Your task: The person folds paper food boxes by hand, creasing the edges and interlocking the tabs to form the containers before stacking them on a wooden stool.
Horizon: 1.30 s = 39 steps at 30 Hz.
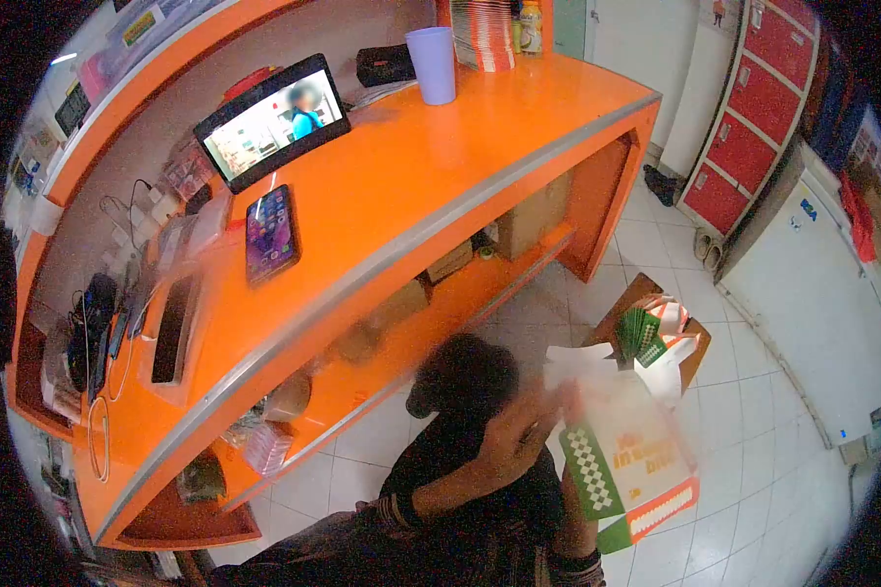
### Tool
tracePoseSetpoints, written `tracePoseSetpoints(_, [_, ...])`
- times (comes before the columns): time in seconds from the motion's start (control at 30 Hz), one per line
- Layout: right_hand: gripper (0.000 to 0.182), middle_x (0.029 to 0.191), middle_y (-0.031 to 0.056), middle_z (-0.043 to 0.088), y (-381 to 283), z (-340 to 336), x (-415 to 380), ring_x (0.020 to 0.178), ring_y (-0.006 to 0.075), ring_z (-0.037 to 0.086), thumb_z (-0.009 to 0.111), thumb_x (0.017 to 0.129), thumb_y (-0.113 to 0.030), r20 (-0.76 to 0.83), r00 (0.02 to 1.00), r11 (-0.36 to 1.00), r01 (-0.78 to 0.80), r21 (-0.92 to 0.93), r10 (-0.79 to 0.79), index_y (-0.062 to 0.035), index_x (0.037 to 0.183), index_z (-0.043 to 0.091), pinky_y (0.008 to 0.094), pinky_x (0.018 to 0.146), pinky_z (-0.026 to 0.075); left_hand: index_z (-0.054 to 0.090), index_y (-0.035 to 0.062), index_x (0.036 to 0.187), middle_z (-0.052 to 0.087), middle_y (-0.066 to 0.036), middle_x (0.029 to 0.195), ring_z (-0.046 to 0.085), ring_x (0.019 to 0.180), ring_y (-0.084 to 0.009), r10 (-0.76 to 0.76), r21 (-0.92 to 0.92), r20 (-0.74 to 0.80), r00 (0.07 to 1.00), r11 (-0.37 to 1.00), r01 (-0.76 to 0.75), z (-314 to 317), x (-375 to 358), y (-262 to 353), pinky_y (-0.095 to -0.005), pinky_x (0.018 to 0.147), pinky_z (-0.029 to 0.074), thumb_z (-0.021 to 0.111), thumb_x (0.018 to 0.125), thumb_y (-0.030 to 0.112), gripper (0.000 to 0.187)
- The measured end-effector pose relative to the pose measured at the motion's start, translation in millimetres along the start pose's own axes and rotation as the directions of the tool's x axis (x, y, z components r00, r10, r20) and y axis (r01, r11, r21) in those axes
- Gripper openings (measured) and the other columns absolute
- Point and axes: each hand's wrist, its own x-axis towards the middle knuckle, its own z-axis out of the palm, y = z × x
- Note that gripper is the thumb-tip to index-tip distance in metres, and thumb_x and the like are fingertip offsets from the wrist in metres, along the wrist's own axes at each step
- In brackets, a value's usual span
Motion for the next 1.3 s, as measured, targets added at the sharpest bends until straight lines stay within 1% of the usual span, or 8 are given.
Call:
tracePoseSetpoints(0.13, [0.031,0.099,0.01,0.061,5.4,-7.6,-0.5,0.086,0.0199,0.059,0.066,0.083,-0.017,-0.023,1.0,0.998,0.015,-0.067,-0.016,-0.0003,0.108,0.056,0.0342,0.074,0.049,0.056,-0.0016,0.11,0.055,-0.015,0.116,0.054,0.108,-0.0241,-0.247,-0.255,0.103,0.963,0.93,0.266,-7.2,6.4,13.4,-0.0326,0.093,0.043,0.052,0.089,0.004,0.022])
tracePoseSetpoints(0.23, [0.03,0.097,0.0096,0.061,8.8,-11.9,2.2,0.085,0.0198,0.059,0.066,0.083,-0.017,-0.033,0.998,0.993,0.042,-0.109,-0.046,-0.0005,0.107,0.057,0.0341,0.073,0.049,0.057,-0.0015,0.11,0.054,-0.015,0.117,0.054,0.108,-0.0235,-0.237,-0.398,0.124,0.964,0.878,0.267,-8.4,5.0,6.2,-0.0319,0.091,0.043,0.052,0.09,0.006,0.022])
tracePoseSetpoints(0.43, [0.028,0.094,0.0088,0.062,18.8,-14.4,1.4,0.082,0.0196,0.059,0.067,0.082,-0.018,-0.015,0.982,0.938,0.175,-0.299,-0.188,-0.001,0.103,0.059,0.0338,0.07,0.049,0.055,-0.0025,0.109,0.052,-0.016,0.114,0.053,0.106,-0.0264,0.063,0.05,0.068,0.996,0.997,-0.066,-11.6,7.3,16.4,-0.0328,0.089,0.044,0.051,0.09,0.006,0.022])
tracePoseSetpoints(0.63, [0.024,0.083,0.0064,0.062,37.2,-18.3,-2.8,0.072,0.0198,0.055,0.07,0.08,-0.02,0.278,0.851,0.416,0.472,-0.777,-0.446,-0.0018,0.093,0.062,0.0348,0.064,0.046,0.05,-0.0033,0.114,0.047,-0.017,0.112,0.053,0.103,-0.0302,0.021,0.291,0.265,0.964,0.952,-0.1,-21.5,5.7,21.2,-0.0357,0.087,0.047,0.052,0.088,0.004,0.027])
tracePoseSetpoints(0.67, [0.023,0.082,0.0062,0.062,35.1,-17.4,-2.1,0.072,0.0199,0.055,0.07,0.08,-0.021,0.313,0.832,0.345,0.491,-0.8,-0.457,-0.0019,0.092,0.062,0.0349,0.064,0.045,0.049,-0.0011,0.118,0.044,-0.02,0.12,0.045,0.113,-0.0355,-0.05,0.234,0.289,0.956,0.972,-0.02,-22.2,4.7,21.5,-0.0395,0.095,0.038,0.053,0.086,0.003,0.033])
tracePoseSetpoints(0.73, [0.021,0.084,0.0063,0.062,26.0,-13.4,1.1,0.073,0.0204,0.056,0.068,0.081,-0.018,-0.016,0.999,0.977,0.042,-0.209,-0.046,-0.0032,0.095,0.062,0.0345,0.065,0.046,0.048,0.0012,0.122,0.042,-0.023,0.127,0.036,0.123,-0.0408,-0.12,0.179,0.316,0.941,0.982,0.065,-23.0,6.0,23.2,-0.0432,0.104,0.03,0.054,0.084,0.002,0.039])
tracePoseSetpoints(0.8, [0.02,0.084,0.0063,0.062,21.4,-17.5,1.0,0.074,0.0203,0.056,0.068,0.081,-0.017,-0.017,1.0,0.989,-0.02,-0.146,0.018,-0.0032,0.095,0.063,0.0343,0.065,0.046,0.053,-0.0042,0.108,0.048,-0.015,0.109,0.054,0.1,-0.0271,0.007,0.136,0.188,0.982,0.99,-0.033,-23.6,11.4,26.9,-0.0348,0.085,0.047,0.055,0.086,0.004,0.023])
tracePoseSetpoints(1.3, [0.013,0.09,0.0061,0.064,17.0,-25.1,0.9,0.082,0.0199,0.06,0.065,0.081,-0.011,0.107,0.993,0.987,-0.039,-0.153,0.056,-0.0034,0.091,0.066,0.0328,0.072,0.048,0.051,-0.0045,0.107,0.048,-0.015,0.099,0.057,0.087,-0.0303,0.031,0.318,0.245,0.969,0.942,-0.11,-30.4,12.1,29.8,-0.0367,0.073,0.05,0.055,0.086,0.006,0.023])
